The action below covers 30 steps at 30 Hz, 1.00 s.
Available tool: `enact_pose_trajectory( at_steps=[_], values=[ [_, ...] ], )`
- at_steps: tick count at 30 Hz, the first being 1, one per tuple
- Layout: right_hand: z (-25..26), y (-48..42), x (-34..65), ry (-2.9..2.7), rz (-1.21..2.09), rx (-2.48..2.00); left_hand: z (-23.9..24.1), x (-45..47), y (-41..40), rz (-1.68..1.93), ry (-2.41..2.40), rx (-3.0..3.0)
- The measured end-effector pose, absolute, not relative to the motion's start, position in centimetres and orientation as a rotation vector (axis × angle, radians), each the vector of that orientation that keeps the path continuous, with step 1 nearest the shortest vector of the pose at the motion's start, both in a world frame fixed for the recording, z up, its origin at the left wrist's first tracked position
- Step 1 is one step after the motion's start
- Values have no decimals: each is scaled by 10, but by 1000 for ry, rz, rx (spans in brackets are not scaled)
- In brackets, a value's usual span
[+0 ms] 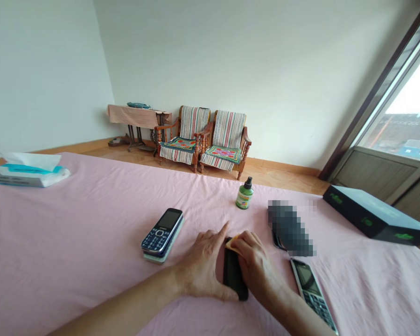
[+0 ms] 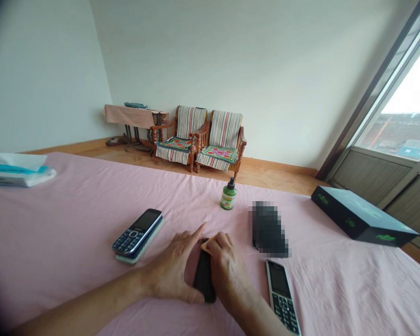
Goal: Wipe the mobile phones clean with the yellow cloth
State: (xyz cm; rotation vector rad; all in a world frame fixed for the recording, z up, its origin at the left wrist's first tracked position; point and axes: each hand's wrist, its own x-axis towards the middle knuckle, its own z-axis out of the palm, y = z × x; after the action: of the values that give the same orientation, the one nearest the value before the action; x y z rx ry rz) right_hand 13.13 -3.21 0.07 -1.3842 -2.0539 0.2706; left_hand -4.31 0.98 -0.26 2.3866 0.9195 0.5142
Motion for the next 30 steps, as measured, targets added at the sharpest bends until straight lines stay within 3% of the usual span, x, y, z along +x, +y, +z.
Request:
enact_pose_trajectory(
  at_steps=[30],
  values=[
    [1,-29,141,-1991,219,-1350,1,-41,10,429,948,2417]
  ],
)
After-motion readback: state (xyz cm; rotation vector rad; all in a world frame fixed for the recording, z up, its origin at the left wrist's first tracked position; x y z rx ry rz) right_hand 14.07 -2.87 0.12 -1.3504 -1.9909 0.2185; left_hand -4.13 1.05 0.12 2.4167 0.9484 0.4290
